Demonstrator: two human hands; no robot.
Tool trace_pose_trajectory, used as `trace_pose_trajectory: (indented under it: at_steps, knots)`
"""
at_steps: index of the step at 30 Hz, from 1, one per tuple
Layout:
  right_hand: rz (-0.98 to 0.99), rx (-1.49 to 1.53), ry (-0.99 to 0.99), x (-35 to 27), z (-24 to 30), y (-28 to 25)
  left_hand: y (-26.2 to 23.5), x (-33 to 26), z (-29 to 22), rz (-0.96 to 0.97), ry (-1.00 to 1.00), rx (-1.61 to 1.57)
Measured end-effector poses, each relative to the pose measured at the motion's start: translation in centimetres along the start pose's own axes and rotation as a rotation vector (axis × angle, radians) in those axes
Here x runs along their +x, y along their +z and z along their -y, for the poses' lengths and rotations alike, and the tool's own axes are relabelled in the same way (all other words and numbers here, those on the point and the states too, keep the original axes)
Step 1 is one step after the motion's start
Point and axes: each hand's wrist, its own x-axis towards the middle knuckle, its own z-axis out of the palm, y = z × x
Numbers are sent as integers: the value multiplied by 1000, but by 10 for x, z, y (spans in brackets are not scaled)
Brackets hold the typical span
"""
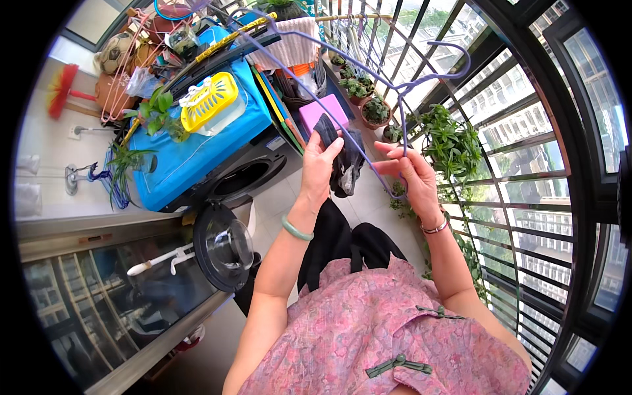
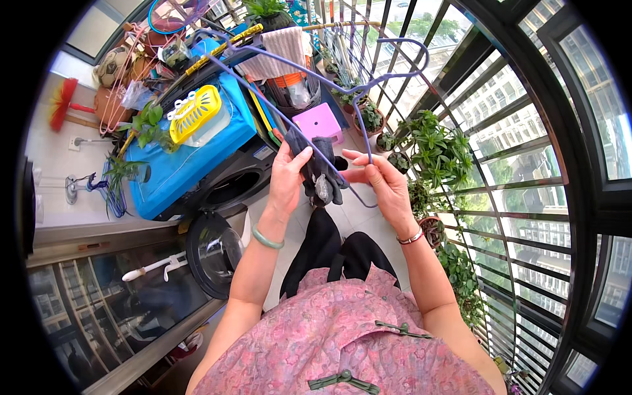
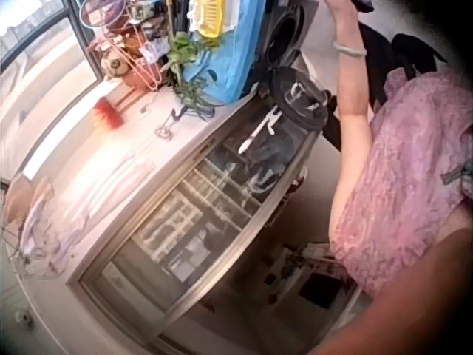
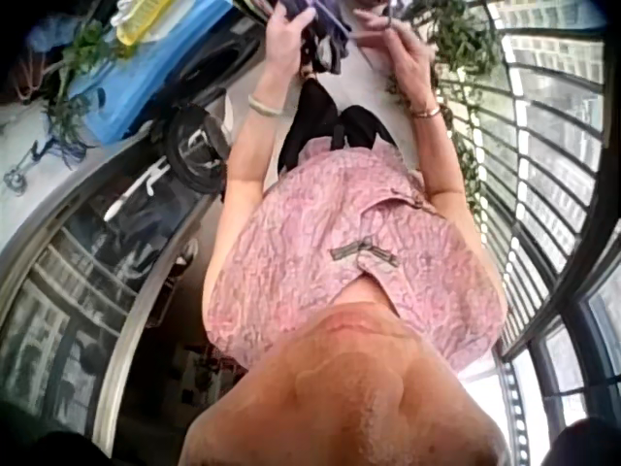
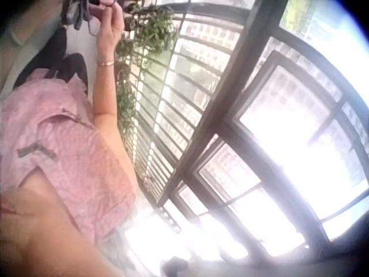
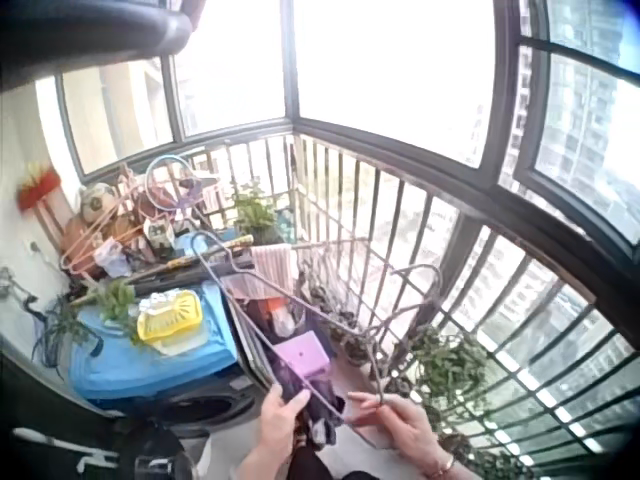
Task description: The person removes various garments from a washing machine, places them on hangers, and hangs them on a drying rack. The items include a red garment, a black garment, and a beige garment. The person uses both wooden and plastic hangers to organize the laundry.
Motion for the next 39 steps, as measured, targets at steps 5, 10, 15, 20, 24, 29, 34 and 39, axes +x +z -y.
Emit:
trace_pose_trajectory:
  at_steps: [5,10,15,20,24,29,34,39]
  knots:
    - [63,302,329,-39,23,26,3,-60,-22,35,-19,23]
    - [149,230,336,-59,42,59,0,-104,-48,53,-171,203]
    - [194,178,277,-68,52,65,-37,-138,-81,101,-59,197]
    - [216,-165,54,-88,57,42,-110,-190,-128,-148,160,58]
    - [212,-234,7,-115,52,49,-137,-228,-156,-237,301,43]
    - [246,-369,62,-149,49,76,-154,-274,-182,-332,425,188]
    - [281,-345,56,-189,53,102,-172,-304,-192,-383,478,335]
    - [383,-420,82,-221,69,128,-175,-348,-203,-263,314,575]
